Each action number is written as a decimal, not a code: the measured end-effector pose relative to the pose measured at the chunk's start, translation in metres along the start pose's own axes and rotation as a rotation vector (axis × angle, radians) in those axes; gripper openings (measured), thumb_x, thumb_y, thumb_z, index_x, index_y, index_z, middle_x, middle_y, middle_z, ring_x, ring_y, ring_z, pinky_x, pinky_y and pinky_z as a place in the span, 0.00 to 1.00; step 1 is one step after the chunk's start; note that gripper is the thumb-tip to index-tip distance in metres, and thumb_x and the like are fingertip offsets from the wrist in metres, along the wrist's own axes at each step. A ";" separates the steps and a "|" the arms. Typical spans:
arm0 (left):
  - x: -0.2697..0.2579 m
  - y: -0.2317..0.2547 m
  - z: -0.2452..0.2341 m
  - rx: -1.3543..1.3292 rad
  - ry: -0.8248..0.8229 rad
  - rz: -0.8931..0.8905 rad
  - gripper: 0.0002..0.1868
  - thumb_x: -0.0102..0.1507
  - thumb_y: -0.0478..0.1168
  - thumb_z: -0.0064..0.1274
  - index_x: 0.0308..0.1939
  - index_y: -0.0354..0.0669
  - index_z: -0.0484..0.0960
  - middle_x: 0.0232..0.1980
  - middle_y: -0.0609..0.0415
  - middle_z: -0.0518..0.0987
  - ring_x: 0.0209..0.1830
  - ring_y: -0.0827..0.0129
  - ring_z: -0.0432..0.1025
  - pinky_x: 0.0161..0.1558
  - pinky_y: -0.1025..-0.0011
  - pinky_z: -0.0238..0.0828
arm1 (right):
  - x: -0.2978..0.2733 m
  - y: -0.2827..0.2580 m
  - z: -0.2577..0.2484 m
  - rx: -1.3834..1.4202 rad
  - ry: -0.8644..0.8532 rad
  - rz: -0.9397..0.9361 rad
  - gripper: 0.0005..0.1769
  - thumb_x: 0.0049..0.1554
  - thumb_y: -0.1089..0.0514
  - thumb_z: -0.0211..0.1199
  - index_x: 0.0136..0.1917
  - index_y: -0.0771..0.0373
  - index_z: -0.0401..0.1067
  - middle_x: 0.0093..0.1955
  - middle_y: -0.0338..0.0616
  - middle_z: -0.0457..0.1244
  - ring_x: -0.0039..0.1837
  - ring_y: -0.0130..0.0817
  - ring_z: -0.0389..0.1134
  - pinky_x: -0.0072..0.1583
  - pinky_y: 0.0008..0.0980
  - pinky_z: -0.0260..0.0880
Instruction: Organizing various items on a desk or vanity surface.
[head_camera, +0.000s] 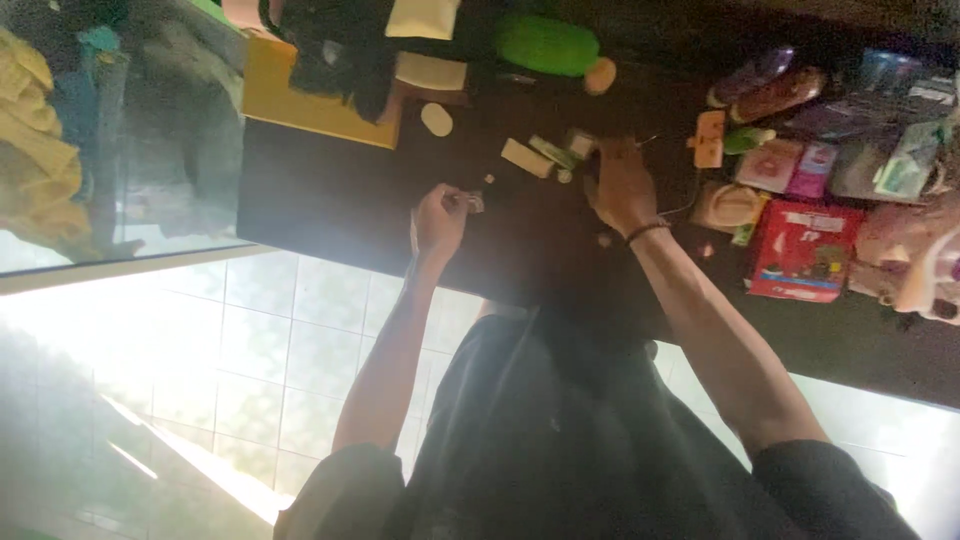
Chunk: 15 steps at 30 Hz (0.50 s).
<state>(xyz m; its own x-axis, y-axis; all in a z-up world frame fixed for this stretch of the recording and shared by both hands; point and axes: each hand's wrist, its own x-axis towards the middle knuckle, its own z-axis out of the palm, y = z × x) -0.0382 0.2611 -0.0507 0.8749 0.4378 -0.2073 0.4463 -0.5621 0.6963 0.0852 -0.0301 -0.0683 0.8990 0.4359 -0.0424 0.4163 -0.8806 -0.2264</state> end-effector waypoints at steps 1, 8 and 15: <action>0.004 0.002 -0.008 0.002 -0.005 0.001 0.11 0.64 0.47 0.56 0.45 0.46 0.85 0.38 0.49 0.85 0.40 0.55 0.82 0.42 0.58 0.75 | 0.006 0.002 0.016 0.002 -0.002 0.005 0.36 0.57 0.48 0.66 0.70 0.73 0.62 0.69 0.70 0.57 0.71 0.64 0.57 0.62 0.55 0.67; 0.022 -0.015 -0.035 -0.108 0.028 0.018 0.11 0.65 0.45 0.58 0.43 0.41 0.85 0.38 0.49 0.85 0.40 0.58 0.81 0.43 0.61 0.74 | 0.028 -0.017 0.019 -0.049 0.040 -0.005 0.28 0.57 0.52 0.67 0.64 0.71 0.71 0.62 0.66 0.63 0.66 0.62 0.62 0.67 0.55 0.63; 0.026 -0.026 -0.017 -0.179 -0.029 0.099 0.09 0.63 0.41 0.58 0.43 0.41 0.84 0.38 0.50 0.85 0.41 0.62 0.82 0.44 0.63 0.76 | 0.028 -0.052 -0.048 -0.077 -0.127 0.153 0.19 0.54 0.50 0.72 0.50 0.67 0.76 0.50 0.58 0.68 0.56 0.53 0.68 0.57 0.51 0.69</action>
<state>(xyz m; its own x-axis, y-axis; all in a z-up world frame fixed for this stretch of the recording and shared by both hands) -0.0307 0.2990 -0.0622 0.9189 0.3649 -0.1498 0.3197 -0.4666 0.8247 0.0956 0.0188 -0.0112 0.9301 0.3120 -0.1940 0.2902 -0.9477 -0.1326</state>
